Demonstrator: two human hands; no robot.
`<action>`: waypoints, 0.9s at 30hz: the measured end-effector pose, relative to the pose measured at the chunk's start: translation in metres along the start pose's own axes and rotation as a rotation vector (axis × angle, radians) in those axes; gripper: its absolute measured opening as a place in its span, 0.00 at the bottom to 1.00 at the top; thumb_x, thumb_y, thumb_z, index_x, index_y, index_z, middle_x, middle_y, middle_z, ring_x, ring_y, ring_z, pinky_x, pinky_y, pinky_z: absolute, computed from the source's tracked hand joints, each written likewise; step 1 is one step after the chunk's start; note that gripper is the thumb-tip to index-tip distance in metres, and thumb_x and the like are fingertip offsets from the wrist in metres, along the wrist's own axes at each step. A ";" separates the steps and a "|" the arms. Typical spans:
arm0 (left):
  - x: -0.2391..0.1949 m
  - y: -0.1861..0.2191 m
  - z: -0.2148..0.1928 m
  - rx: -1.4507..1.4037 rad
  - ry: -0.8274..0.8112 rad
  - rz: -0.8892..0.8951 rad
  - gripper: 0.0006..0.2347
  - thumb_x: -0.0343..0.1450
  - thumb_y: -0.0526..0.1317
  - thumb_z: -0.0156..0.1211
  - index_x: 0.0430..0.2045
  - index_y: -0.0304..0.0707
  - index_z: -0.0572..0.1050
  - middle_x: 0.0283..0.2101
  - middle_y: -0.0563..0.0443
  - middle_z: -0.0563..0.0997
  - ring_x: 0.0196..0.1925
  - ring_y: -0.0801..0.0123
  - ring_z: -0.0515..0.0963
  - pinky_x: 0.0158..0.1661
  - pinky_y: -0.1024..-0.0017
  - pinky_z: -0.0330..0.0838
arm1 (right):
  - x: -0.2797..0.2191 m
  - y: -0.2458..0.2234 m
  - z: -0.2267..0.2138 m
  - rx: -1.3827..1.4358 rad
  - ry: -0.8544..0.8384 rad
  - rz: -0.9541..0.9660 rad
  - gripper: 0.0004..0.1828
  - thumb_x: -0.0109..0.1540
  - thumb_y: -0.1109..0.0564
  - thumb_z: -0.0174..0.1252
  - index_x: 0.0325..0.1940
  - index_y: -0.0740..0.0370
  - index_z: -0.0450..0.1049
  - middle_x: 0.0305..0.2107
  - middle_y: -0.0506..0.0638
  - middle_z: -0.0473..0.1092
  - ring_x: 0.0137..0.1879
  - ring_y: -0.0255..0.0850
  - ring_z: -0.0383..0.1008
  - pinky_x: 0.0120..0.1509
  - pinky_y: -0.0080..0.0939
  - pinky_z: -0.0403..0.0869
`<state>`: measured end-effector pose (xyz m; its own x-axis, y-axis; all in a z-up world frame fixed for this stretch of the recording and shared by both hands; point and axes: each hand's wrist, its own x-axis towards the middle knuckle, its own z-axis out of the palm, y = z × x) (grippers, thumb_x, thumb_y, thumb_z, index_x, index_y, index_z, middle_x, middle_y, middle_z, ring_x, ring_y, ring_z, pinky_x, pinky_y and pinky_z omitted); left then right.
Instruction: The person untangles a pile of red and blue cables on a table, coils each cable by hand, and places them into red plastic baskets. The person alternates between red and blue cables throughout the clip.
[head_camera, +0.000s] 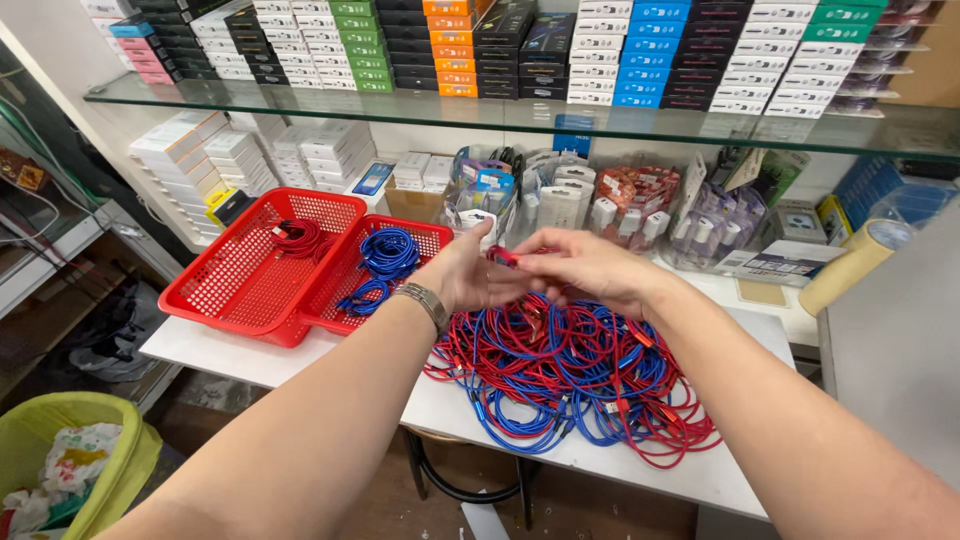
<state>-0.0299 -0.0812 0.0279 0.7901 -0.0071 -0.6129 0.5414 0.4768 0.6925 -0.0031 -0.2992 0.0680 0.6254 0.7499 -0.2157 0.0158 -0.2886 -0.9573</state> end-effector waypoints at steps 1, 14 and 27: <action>0.001 0.006 0.003 -0.065 -0.070 0.030 0.19 0.79 0.47 0.39 0.53 0.24 0.64 0.42 0.40 0.78 0.39 0.63 0.82 0.39 0.69 0.81 | -0.008 -0.004 0.000 0.103 -0.053 0.022 0.19 0.66 0.51 0.57 0.58 0.62 0.73 0.36 0.51 0.74 0.39 0.35 0.74 0.41 0.34 0.74; 0.005 0.062 -0.021 -0.417 -0.357 0.382 0.09 0.80 0.39 0.41 0.42 0.31 0.68 0.28 0.50 0.73 0.21 0.77 0.67 0.18 0.82 0.60 | 0.005 0.011 0.055 0.446 -0.260 0.039 0.29 0.68 0.36 0.41 0.51 0.61 0.75 0.36 0.50 0.78 0.46 0.36 0.78 0.54 0.39 0.72; -0.046 0.023 -0.038 1.043 0.498 0.441 0.24 0.77 0.55 0.49 0.40 0.25 0.77 0.44 0.31 0.82 0.48 0.47 0.83 0.49 0.59 0.77 | -0.032 -0.055 -0.046 0.124 0.016 -0.080 0.17 0.72 0.49 0.48 0.49 0.64 0.76 0.15 0.37 0.50 0.20 0.29 0.44 0.39 0.33 0.66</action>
<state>-0.0646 -0.0366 0.0578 0.8910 0.4208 -0.1705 0.4075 -0.5759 0.7087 0.0117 -0.3350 0.1370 0.6380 0.7580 -0.1355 -0.0294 -0.1519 -0.9880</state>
